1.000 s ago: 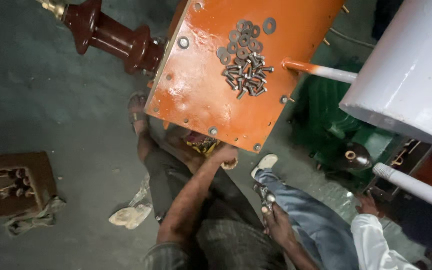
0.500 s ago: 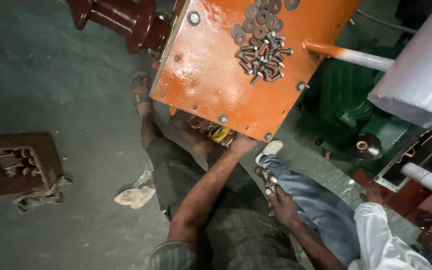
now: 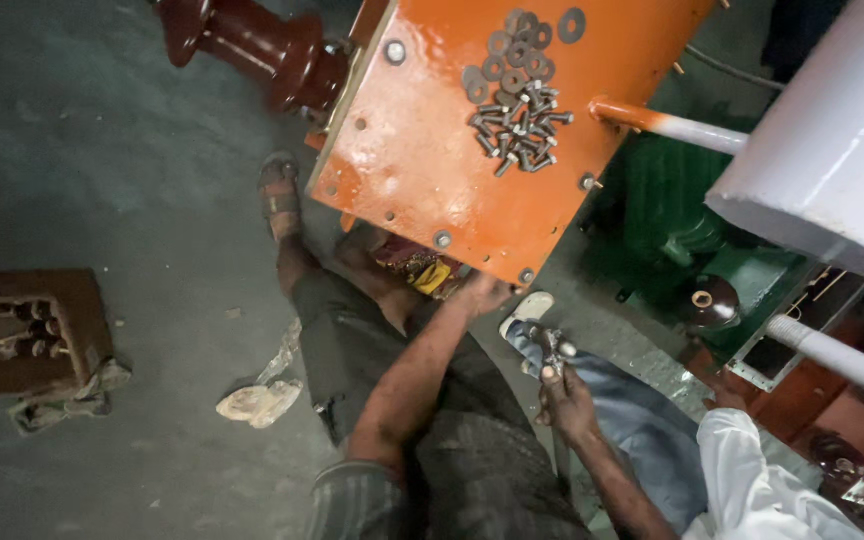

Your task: The person gathers bolts and washers from a cloth bag on the floor and spreads them on an orange plate fitted with ceramic bushings. They then use a hammer and pliers to fit and secure hardware onto the bushing terminals of the assembly, working on the components one at a time.

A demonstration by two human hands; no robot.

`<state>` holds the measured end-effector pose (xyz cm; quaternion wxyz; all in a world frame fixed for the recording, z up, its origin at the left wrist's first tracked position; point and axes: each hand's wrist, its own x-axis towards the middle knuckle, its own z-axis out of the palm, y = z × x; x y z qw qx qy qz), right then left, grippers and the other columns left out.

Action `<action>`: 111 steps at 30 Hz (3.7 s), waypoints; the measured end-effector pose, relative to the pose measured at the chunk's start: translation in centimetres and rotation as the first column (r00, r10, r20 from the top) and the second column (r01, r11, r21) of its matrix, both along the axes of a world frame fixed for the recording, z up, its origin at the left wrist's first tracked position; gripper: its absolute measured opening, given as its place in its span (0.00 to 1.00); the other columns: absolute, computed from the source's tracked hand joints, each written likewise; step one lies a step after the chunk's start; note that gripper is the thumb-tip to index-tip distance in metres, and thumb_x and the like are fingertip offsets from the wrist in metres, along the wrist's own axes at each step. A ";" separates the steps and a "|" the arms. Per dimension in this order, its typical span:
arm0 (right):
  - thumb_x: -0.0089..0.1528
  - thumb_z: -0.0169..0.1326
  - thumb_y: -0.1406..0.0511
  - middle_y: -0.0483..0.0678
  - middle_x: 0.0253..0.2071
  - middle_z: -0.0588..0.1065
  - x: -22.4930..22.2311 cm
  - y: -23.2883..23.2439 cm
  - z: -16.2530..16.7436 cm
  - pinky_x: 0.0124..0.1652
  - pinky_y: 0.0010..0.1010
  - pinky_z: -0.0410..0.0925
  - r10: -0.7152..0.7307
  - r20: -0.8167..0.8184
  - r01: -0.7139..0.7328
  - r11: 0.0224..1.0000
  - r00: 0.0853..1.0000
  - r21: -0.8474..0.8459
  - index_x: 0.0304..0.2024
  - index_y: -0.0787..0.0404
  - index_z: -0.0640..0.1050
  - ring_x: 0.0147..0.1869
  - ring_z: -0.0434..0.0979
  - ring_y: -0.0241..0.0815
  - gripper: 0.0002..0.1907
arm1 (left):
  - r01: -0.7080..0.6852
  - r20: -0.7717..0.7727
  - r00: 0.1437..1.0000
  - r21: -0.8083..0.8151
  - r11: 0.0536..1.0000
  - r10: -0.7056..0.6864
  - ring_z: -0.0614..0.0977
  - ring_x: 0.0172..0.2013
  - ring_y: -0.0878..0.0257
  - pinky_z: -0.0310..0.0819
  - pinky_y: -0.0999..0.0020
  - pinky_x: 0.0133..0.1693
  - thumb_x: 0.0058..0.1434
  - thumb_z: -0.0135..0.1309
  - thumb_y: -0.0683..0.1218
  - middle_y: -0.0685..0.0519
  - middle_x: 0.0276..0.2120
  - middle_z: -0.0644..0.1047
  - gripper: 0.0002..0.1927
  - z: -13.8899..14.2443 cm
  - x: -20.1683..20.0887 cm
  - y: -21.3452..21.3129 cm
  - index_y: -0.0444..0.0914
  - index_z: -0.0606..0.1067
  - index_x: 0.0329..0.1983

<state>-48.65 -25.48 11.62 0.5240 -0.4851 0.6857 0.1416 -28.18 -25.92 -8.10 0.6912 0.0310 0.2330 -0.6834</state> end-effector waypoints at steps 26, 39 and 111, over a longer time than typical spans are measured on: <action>0.67 0.49 0.49 0.45 0.20 0.67 -0.7 3.8 0.9 0.20 0.33 0.71 -0.032 -0.107 0.035 0.999 0.994 0.025 0.41 0.62 0.73 0.16 0.66 0.36 0.22 | -0.097 0.149 0.987 0.292 0.952 0.055 0.79 0.46 0.68 0.74 0.63 0.45 0.61 0.53 0.62 0.63 0.47 0.77 0.22 0.3 -1.1 -0.3 0.48 0.70 0.54; 0.70 0.46 0.49 0.44 0.22 0.68 0.7 4.0 0.9 0.20 0.33 0.71 0.142 -0.090 -0.141 0.990 0.986 0.010 0.38 0.63 0.71 0.18 0.70 0.34 0.23 | -0.223 -0.079 0.970 0.092 0.970 0.231 0.77 0.33 0.62 0.70 0.66 0.34 0.80 0.44 0.64 0.54 0.36 0.78 0.25 1.6 -0.8 0.8 0.38 0.74 0.53; 0.61 0.57 0.59 0.59 0.36 0.80 38.8 -6.5 3.6 0.36 0.50 0.75 -0.228 0.079 0.173 0.432 0.971 -0.885 0.45 0.61 0.76 0.40 0.83 0.62 0.15 | 0.201 0.893 0.038 0.433 0.879 -0.449 0.77 0.28 0.69 0.74 0.72 0.32 0.66 0.58 0.45 0.55 0.28 0.79 0.11 16.3 33.7 9.0 0.31 0.80 0.44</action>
